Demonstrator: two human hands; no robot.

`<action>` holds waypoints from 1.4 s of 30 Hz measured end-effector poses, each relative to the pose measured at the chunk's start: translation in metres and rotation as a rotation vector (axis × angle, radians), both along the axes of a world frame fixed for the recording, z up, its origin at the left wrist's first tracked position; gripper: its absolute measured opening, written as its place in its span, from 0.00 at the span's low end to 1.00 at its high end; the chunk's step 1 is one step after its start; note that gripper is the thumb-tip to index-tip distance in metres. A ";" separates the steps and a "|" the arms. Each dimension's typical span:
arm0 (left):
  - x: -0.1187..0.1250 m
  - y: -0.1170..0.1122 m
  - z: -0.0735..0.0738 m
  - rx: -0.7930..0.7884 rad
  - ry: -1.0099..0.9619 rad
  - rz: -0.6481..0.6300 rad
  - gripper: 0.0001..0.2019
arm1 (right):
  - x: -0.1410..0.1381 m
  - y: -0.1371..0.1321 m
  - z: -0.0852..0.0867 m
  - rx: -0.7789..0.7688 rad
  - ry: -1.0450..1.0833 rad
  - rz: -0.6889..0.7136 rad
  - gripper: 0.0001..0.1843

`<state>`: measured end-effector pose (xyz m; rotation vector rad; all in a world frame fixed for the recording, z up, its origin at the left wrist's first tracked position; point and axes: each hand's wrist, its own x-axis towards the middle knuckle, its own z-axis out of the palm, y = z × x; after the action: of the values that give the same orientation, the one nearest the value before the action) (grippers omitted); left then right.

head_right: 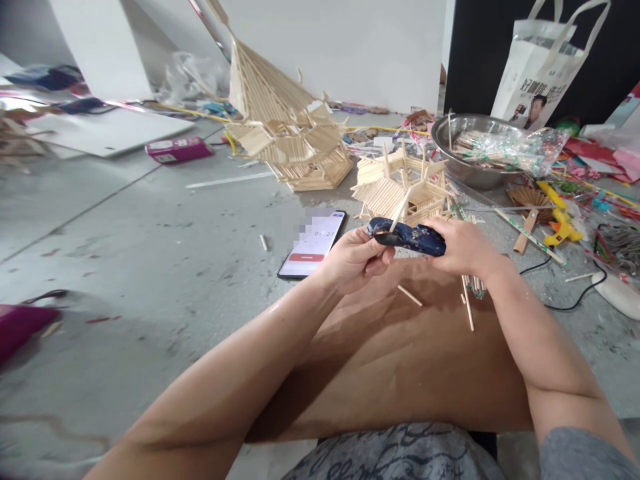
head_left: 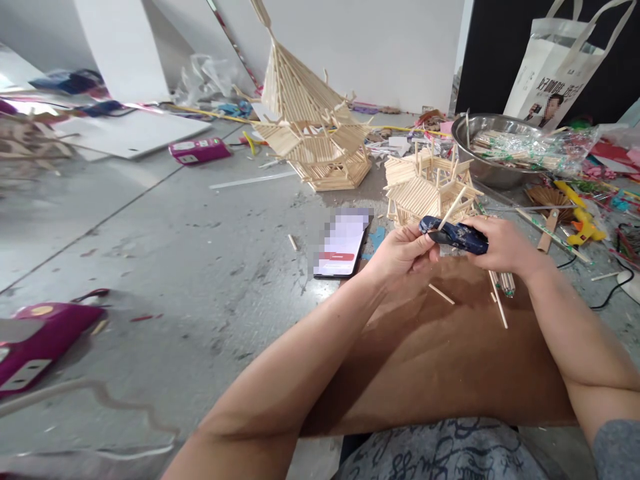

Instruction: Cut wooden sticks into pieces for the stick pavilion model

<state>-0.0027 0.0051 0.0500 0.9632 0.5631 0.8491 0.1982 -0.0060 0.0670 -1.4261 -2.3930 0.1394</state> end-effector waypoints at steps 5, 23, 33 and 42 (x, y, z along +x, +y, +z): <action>0.000 0.001 0.001 0.042 0.030 0.058 0.19 | -0.003 -0.002 0.003 -0.034 -0.013 -0.027 0.15; 0.001 0.000 0.002 0.390 0.325 0.379 0.15 | -0.019 -0.005 0.004 -0.124 -0.182 -0.239 0.14; 0.003 -0.009 0.000 0.606 0.516 0.536 0.13 | -0.031 -0.008 -0.002 -0.171 -0.116 -0.231 0.21; 0.000 -0.001 -0.007 0.475 0.285 0.325 0.21 | -0.028 -0.010 0.000 -0.153 -0.104 -0.221 0.22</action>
<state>-0.0023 0.0043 0.0431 1.4655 0.7960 1.1757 0.1700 -0.0160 0.0668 -1.7979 -2.3278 0.2010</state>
